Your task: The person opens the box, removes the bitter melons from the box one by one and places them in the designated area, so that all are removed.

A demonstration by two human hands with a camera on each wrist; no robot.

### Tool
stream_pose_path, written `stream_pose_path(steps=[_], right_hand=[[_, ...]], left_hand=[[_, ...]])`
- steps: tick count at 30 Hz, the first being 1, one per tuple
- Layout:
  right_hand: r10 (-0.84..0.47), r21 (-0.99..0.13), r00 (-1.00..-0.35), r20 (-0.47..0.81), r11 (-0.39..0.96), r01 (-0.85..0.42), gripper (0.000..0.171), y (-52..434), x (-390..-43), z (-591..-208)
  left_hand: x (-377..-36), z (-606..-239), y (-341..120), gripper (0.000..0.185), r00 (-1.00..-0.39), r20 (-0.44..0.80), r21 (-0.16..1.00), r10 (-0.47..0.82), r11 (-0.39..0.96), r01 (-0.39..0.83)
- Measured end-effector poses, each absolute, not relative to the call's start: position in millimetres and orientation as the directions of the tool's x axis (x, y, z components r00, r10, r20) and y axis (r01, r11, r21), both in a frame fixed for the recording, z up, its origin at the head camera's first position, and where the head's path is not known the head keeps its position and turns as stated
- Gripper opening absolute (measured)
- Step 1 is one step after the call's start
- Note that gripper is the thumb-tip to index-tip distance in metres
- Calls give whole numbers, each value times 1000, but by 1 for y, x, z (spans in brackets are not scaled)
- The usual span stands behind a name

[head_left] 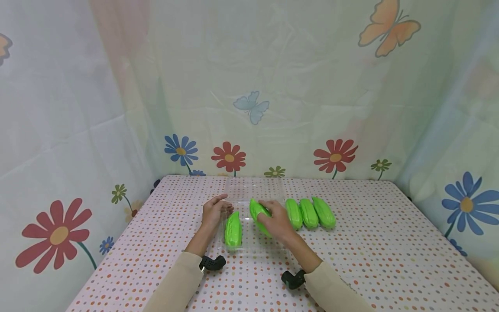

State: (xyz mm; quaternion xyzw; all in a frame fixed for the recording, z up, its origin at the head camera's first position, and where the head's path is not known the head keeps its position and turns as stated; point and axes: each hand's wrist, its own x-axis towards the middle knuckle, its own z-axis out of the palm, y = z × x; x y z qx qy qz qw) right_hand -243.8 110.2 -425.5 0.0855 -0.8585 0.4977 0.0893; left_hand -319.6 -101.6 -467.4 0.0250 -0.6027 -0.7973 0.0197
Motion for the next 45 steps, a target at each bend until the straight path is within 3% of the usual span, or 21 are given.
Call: stream_pose_path(steps=[20, 29, 37, 45], right_hand=[[-8, -834, -963, 269, 498, -237, 56, 113, -245, -424], [-14, -914, -979, 204, 354, -196, 58, 116, -244, -421], [19, -874, -971, 239, 440, -207, 56, 119, -245, -418], [4, -887, -978, 210, 422, -189, 58, 125, -245, -411]], left_hand=[[-319, -467, -101, 46, -997, -26, 964, -70, -267, -6], [-320, -467, -101, 46, -997, -36, 967, -74, -255, -16], [-321, -469, -101, 45, -997, -32, 959, -77, -283, -9], [-322, -468, -100, 46, -997, -34, 952, -75, -305, -10]])
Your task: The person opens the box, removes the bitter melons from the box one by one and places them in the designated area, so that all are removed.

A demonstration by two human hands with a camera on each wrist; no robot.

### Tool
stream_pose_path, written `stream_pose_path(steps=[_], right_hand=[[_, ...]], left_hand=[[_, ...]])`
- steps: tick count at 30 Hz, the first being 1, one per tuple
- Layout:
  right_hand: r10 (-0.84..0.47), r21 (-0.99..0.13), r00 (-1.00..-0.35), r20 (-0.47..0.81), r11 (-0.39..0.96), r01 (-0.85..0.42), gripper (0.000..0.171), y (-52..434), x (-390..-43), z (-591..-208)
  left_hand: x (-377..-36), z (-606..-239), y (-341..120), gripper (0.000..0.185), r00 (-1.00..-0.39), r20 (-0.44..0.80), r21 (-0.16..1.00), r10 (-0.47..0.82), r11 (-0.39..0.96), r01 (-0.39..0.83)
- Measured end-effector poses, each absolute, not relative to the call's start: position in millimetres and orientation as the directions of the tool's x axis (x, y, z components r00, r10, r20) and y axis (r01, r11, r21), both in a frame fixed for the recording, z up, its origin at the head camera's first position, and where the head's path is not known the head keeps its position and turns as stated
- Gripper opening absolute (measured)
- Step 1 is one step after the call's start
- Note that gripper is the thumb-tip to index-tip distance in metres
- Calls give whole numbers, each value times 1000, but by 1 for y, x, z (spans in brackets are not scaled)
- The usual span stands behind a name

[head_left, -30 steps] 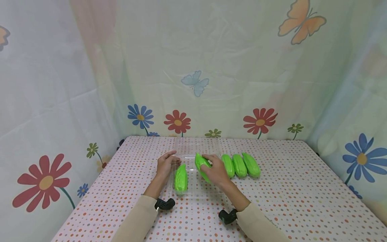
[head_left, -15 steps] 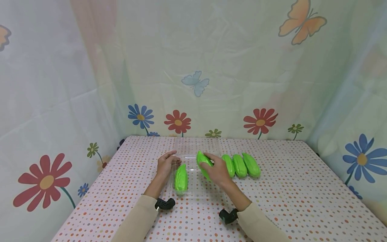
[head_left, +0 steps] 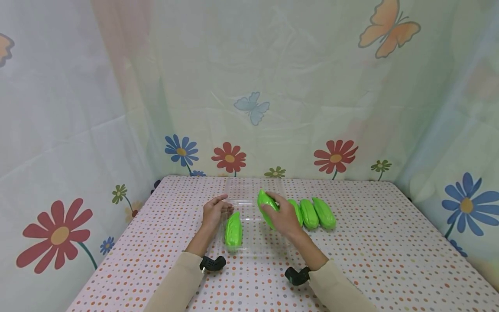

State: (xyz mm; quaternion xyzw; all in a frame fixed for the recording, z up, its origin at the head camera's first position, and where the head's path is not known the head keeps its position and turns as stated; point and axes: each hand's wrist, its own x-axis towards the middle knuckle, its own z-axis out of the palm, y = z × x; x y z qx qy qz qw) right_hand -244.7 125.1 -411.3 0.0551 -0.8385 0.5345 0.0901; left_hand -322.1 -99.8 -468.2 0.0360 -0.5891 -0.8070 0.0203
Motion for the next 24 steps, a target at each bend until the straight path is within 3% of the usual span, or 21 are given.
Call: stream_pose_path(steps=[18, 24], right_hand=[[4, -902, -975, 222, 380, -204, 62, 143, -252, -405], [5, -891, -974, 228, 405, -206, 63, 149, -253, -404]], left_hand=[[-321, -466, -103, 44, -998, -47, 955, -48, -294, -30], [-307, -449, -103, 41, -999, -35, 960, -36, -277, -24]])
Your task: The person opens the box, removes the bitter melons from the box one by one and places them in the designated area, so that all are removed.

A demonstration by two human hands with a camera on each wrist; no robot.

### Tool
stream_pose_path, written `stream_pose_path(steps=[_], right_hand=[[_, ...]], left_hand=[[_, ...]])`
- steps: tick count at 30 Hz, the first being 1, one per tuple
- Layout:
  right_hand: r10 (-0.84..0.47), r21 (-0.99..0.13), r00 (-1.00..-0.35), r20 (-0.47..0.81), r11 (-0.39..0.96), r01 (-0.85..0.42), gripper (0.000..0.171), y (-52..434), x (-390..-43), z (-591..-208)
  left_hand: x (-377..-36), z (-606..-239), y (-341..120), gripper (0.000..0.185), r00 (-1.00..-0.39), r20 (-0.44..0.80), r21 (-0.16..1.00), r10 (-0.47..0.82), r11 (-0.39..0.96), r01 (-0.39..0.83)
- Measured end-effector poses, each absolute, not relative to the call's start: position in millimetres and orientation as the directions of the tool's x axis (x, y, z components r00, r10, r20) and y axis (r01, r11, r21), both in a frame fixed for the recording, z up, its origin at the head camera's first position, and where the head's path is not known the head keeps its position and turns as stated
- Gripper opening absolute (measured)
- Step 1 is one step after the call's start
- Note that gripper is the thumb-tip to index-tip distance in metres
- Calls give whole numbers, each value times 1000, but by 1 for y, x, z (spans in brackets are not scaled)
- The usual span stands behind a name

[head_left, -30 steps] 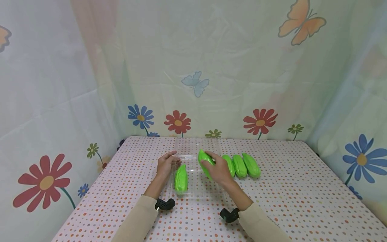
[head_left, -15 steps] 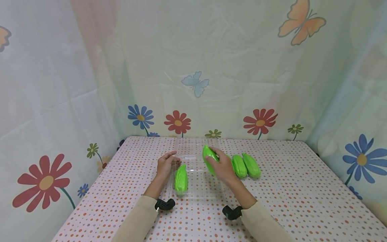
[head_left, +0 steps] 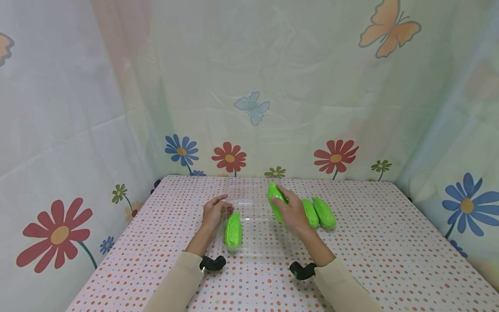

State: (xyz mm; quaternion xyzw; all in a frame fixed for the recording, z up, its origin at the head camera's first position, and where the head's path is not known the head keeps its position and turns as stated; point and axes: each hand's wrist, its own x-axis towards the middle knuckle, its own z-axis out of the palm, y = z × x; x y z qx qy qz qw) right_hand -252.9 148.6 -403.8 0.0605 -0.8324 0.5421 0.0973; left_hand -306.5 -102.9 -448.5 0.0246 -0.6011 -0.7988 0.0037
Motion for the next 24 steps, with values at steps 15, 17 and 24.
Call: stream_pose_path(steps=[15, 17, 24], right_hand=[[-7, -867, -973, 229, 453, -207, 63, 161, -257, -401], [-5, -865, -974, 226, 458, -203, 63, 164, -258, -400], [-36, -857, -978, 205, 476, -197, 63, 172, -260, -398]], left_hand=[[-302, -441, -101, 40, -999, -48, 951, -25, -307, -38], [-302, -440, -101, 40, -998, -49, 952, -26, -302, -39], [-297, -437, -101, 39, -998, -52, 958, -36, -283, -40]])
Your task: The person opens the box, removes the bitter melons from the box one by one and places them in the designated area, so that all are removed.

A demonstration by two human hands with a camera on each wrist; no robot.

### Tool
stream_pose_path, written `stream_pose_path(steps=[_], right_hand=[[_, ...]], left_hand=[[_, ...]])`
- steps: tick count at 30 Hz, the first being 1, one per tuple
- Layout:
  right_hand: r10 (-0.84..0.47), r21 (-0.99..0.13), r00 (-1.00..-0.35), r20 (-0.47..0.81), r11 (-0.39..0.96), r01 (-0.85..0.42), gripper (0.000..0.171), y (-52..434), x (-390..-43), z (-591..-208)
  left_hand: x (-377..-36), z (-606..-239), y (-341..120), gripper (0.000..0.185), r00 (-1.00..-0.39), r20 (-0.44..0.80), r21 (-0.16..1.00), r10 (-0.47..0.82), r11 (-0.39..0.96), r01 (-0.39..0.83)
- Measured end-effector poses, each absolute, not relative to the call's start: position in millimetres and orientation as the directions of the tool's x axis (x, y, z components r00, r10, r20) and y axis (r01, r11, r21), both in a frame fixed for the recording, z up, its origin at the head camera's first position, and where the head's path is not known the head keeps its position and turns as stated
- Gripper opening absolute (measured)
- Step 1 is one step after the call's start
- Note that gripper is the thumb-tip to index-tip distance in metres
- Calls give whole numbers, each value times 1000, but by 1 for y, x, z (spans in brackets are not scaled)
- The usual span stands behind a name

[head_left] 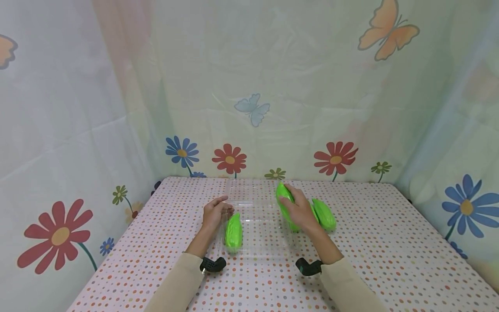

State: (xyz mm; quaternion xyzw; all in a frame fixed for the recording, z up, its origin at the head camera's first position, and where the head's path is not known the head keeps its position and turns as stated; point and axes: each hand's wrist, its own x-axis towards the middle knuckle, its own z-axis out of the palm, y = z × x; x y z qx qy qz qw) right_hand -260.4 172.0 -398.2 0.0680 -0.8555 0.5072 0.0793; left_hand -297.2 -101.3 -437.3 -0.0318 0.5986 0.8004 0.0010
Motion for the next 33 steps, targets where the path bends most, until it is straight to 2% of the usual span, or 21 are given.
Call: stream_pose_path(steps=[12, 23, 33], right_hand=[[-24, -871, -988, 151, 469, -145, 66, 181, -262, -395], [-11, -887, -991, 136, 444, -127, 67, 190, -261, -391], [46, -891, -986, 160, 436, -125, 67, 203, -265, -394]], left_hand=[[-319, -465, -101, 43, -997, -44, 965, -65, -263, -26], [-319, -467, -99, 44, -995, -38, 969, -96, -245, -13], [-320, -468, -103, 44, -998, -39, 966, -58, -257, -23]])
